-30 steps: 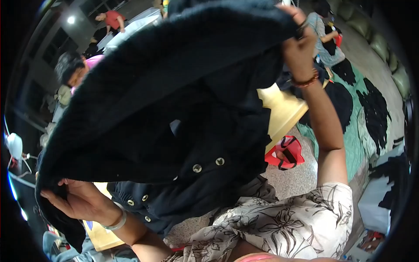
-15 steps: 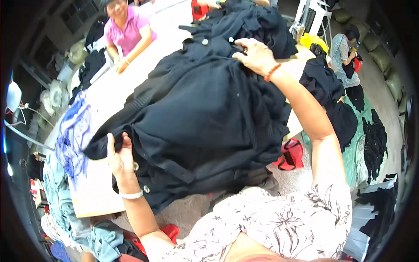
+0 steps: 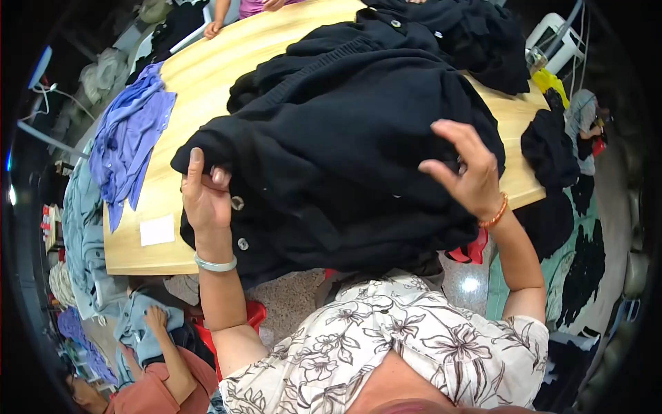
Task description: Trim loose threads from black garments using snips.
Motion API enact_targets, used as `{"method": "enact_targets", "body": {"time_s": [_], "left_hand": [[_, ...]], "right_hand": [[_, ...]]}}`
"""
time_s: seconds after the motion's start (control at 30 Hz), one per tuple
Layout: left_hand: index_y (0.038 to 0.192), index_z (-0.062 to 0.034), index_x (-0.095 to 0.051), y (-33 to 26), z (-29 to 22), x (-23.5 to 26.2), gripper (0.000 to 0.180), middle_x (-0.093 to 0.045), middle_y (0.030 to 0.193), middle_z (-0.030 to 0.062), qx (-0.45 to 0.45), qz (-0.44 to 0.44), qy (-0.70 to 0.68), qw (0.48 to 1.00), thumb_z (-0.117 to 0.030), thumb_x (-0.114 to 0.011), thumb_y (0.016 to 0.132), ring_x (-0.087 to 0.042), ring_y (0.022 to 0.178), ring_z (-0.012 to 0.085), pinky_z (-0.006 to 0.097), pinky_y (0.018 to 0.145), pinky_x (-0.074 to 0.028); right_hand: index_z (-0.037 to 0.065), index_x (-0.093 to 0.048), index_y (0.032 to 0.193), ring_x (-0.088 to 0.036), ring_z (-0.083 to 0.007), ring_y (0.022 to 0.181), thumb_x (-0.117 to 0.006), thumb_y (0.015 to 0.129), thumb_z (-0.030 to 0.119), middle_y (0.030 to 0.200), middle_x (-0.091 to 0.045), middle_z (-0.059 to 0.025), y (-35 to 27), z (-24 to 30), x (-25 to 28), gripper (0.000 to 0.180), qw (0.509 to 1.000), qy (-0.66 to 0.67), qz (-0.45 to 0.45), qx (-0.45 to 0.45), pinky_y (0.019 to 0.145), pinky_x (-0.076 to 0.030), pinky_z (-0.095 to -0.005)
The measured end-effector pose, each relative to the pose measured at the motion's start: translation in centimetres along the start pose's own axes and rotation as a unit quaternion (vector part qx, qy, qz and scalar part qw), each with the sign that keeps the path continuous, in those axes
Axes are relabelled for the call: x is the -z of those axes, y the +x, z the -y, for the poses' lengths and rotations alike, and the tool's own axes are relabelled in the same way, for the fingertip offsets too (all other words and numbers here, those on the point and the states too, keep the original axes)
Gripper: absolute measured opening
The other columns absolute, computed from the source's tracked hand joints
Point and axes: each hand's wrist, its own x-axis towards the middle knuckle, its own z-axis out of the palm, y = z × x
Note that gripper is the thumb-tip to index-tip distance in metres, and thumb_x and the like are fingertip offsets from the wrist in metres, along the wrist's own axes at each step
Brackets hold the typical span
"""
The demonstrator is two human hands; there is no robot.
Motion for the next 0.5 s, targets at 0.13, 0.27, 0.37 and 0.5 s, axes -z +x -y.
{"method": "enact_targets", "body": {"time_s": [0.13,0.27,0.37,0.5], "left_hand": [[0.104,-0.0048,-0.067,-4.8,-1.5,-5.9,0.01,-0.067,0.084,0.0018,-0.099,-0.003,0.038,0.994,-0.008,-0.069,0.095,-0.055,0.061,0.0087,0.023,0.053,-0.042],[0.103,0.0012,-0.073,-9.3,-0.9,-9.0,0.017,-0.073,0.098,0.0077,-0.116,0.183,0.282,0.935,0.002,-0.075,0.086,-0.068,0.081,0.014,0.028,0.074,-0.055],[0.101,-0.0017,-0.071,-9.5,-1.1,-14.5,0.023,-0.068,0.092,0.0164,-0.288,0.43,0.42,0.746,-0.006,-0.078,0.079,-0.067,0.075,0.0323,0.032,0.069,-0.053],[0.108,0.0004,-0.06,-10.6,1.0,-16.1,0.03,-0.06,0.088,0.0167,-0.172,0.508,0.432,0.725,-0.004,-0.074,0.082,-0.066,0.065,0.0329,0.039,0.058,-0.053]], "right_hand": [[0.001,-0.066,0.121,-0.067,-0.0177,0.096,-0.088,0.076,0.016,0.113,-0.069,-0.0111,-1.0,4.5,-3.0,0.052,0.963,0.213,0.154,-0.053,0.076,-0.052,-0.0268],[0.0,-0.039,0.151,-0.03,0.0032,0.052,-0.083,0.078,0.002,0.138,-0.061,-0.012,-2.6,5.6,-5.4,0.085,0.847,0.514,0.118,-0.072,0.051,-0.03,-0.0135],[0.002,-0.025,0.158,-0.056,-0.0033,0.072,-0.084,0.077,0.002,0.145,-0.054,-0.0142,-2.9,6.8,-5.2,0.1,0.755,0.651,0.044,-0.063,0.071,-0.048,-0.0197],[-0.004,-0.058,0.133,-0.068,-0.0139,0.104,-0.077,0.082,-0.004,0.12,-0.07,-0.0088,-5.5,3.1,-4.0,0.054,0.793,0.607,0.029,0.037,0.099,-0.051,-0.0319]]}}
